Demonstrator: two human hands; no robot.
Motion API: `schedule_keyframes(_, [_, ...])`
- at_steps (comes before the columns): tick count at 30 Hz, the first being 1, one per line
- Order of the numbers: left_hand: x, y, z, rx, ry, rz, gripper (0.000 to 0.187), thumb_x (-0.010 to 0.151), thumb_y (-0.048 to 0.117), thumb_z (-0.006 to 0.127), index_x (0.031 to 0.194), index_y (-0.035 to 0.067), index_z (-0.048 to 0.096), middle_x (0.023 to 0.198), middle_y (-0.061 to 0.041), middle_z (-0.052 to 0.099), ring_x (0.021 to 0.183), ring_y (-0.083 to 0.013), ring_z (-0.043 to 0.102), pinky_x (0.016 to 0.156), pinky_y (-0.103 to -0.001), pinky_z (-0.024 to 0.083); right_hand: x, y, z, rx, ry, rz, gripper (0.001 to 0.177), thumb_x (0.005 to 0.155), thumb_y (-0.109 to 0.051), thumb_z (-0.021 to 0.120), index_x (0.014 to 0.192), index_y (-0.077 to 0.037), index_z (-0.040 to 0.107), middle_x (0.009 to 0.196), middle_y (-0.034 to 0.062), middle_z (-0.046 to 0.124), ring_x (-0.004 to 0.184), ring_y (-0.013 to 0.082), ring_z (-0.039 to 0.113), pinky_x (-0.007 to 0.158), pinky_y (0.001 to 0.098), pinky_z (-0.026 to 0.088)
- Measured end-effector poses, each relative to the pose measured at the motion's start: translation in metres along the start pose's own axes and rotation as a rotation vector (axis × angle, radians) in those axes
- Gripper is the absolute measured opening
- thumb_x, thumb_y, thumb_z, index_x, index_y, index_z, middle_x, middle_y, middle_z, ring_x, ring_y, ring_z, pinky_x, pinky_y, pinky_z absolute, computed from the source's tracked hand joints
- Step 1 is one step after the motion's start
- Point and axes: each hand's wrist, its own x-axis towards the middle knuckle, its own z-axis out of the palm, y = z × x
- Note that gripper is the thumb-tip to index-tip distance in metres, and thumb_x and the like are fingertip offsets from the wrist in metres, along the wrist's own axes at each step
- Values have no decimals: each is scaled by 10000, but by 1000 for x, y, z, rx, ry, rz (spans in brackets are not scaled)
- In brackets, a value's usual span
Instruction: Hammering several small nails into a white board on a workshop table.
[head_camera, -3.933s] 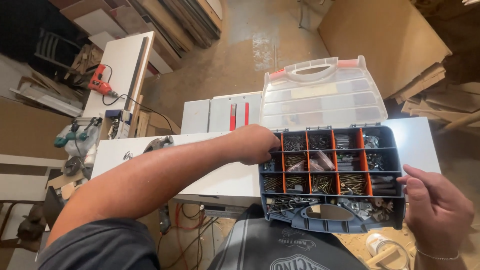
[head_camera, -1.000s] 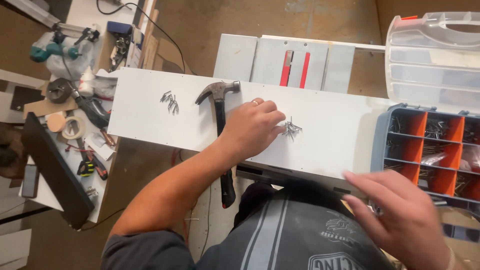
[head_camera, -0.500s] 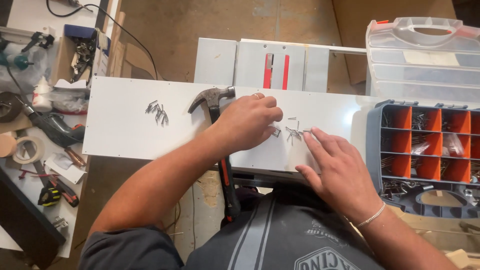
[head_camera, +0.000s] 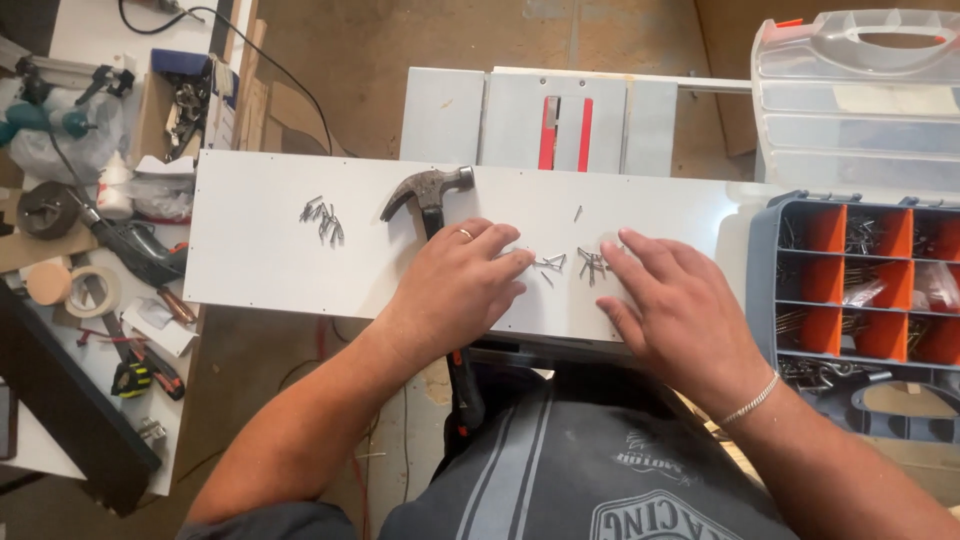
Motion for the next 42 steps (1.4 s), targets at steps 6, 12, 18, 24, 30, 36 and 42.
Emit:
schedule_keyframes(6, [-2,-13,2,-6,-60,26,255,886,278,783,1056,103,709,1075,-74,671,933,-307,645,827,-405,522,47,10,18,24,40,-172,548,973,-322,631,1470,-102,550,1515,190,556,1240,392,583,1059,475,460])
schedule_keyframes(12, [-5,-20,6,-19,-101,50,302,899,337,762,1102,121,701,1102,-62,655,995,-296,634,845,-406,509,35,6,21,-95,-161,1,620,1024,-479,441,1541,-138,467,1614,93,453,1441,354,430,1161,545,321])
schedule_keyframes(18, [8,-20,1,-97,-213,23,218,940,317,743,935,107,688,973,-62,666,879,-273,602,776,-392,511,-4,1,5,53,-99,246,527,1025,-302,484,1454,-6,563,1474,207,573,1341,372,511,1130,494,399])
schedule_keyframes(24, [42,-19,-2,-154,-273,15,159,877,194,772,1011,109,763,899,-73,723,877,-245,719,790,-343,577,-27,-10,25,-42,109,297,411,1040,-358,588,1349,-119,717,1277,105,691,1227,290,630,1041,425,507])
schedule_keyframes(30, [53,-25,6,-197,-290,-67,102,845,178,806,910,120,752,810,-47,708,814,-217,708,755,-321,580,-13,-31,40,21,184,59,513,968,-490,593,1416,-242,637,1479,122,556,1300,357,548,1123,506,410])
schedule_keyframes(36, [47,-29,-2,-210,-286,-94,116,834,159,813,912,119,738,818,-51,710,845,-237,710,762,-356,581,-6,-38,41,18,153,82,534,997,-552,528,1432,-262,635,1478,120,561,1351,351,524,1181,534,337])
schedule_keyframes(42, [32,-47,-12,-147,-157,-181,39,917,109,740,955,109,736,812,-45,699,801,-197,693,746,-298,569,-21,-26,46,40,215,71,535,993,-549,557,1385,-206,677,1445,153,588,1333,368,551,1167,521,372])
